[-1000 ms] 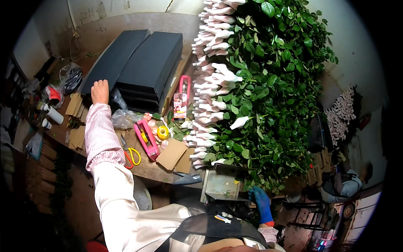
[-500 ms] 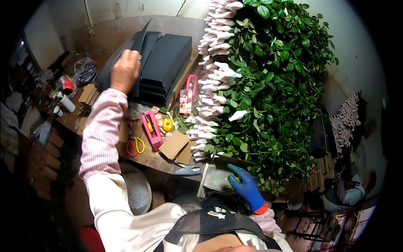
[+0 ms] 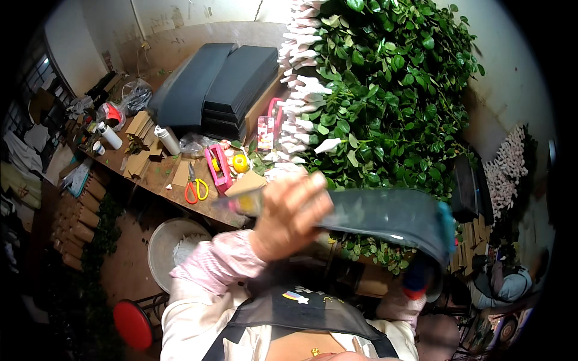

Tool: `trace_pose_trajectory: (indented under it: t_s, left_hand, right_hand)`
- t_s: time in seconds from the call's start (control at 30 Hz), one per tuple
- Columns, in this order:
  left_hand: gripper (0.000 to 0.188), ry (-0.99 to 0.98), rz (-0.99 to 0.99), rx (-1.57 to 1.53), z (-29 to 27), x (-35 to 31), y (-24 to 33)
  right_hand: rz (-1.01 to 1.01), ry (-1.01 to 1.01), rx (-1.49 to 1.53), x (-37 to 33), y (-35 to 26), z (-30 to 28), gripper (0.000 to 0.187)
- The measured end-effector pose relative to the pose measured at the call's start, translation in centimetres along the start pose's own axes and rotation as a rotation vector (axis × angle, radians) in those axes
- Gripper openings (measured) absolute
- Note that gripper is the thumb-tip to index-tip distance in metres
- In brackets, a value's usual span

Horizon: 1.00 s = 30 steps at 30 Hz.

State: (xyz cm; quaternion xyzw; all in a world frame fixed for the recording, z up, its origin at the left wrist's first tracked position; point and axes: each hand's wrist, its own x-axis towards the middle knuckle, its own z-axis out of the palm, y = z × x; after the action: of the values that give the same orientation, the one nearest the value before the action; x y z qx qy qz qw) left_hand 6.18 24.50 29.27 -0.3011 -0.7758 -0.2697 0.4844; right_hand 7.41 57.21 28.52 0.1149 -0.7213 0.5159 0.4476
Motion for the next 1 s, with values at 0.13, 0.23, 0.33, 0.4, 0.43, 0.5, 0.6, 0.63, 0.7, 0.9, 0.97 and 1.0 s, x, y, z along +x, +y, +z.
trace_pose_trajectory:
  t_s: [0.13, 0.23, 0.33, 0.4, 0.43, 0.5, 0.6, 0.63, 0.7, 0.9, 0.97, 1.0]
  left_hand:
    - [0.041, -0.599, -0.186, -0.047, -2.6, -2.6, -4.9]
    - [0.022, -0.655, -0.480, -0.049, -4.4, -4.9, -5.7]
    - [0.029, -0.501, -1.272, -0.723, -2.2, -2.7, -4.1]
    - [0.044, -0.552, -1.591, -1.508, -0.4, -2.6, -3.0]
    - [0.046, -0.611, -1.644, -1.755, 0.7, -2.4, -1.9]
    - [0.055, -0.834, -1.617, -2.035, 2.0, -4.3, -0.2]
    - [0.064, -0.906, -1.777, -2.332, 2.8, -7.5, 1.7]
    - [0.065, -0.945, -1.808, -2.366, 3.5, -9.6, 1.4]
    - [0.058, -0.789, -2.188, -1.979, 4.7, -12.2, 0.8]
    - [0.056, -1.484, -1.799, -1.136, 6.8, -21.3, -9.1]
    - [0.050, -1.528, -0.718, -0.187, 6.4, -21.1, -9.8]
    - [0.046, -1.528, -0.515, -0.050, 7.7, -22.1, -10.4]
  right_hand:
    - [-0.001, 0.217, 0.021, 2.8, -0.9, -7.2, 0.044]
    - [-0.062, 0.161, 0.018, 5.0, -1.0, -8.1, 0.044]
    - [-0.199, -0.086, -0.103, 7.4, -3.8, -6.5, 0.044]
    - [-0.383, -0.370, -0.228, 9.1, -6.5, -2.9, 0.039]
    - [-0.505, -0.531, -0.309, 9.7, -8.0, -1.3, 0.034]
    - [-0.665, -0.733, -0.573, 11.2, -10.2, 1.2, 0.025]
    - [-0.504, -1.111, -0.606, 10.0, -7.5, 5.3, 0.018]
    - [-0.426, -1.259, -0.648, 9.2, -6.1, 6.4, 0.018]
    - [-0.378, -1.408, -0.712, 5.8, -0.8, 8.2, 0.020]
    - [-0.298, -1.494, -0.804, -5.0, 12.3, 13.7, 0.024]
    - [-0.284, -1.467, -0.784, -5.8, 12.5, 14.7, 0.025]
    - [-0.282, -1.458, -0.786, -5.8, 12.4, 14.7, 0.026]
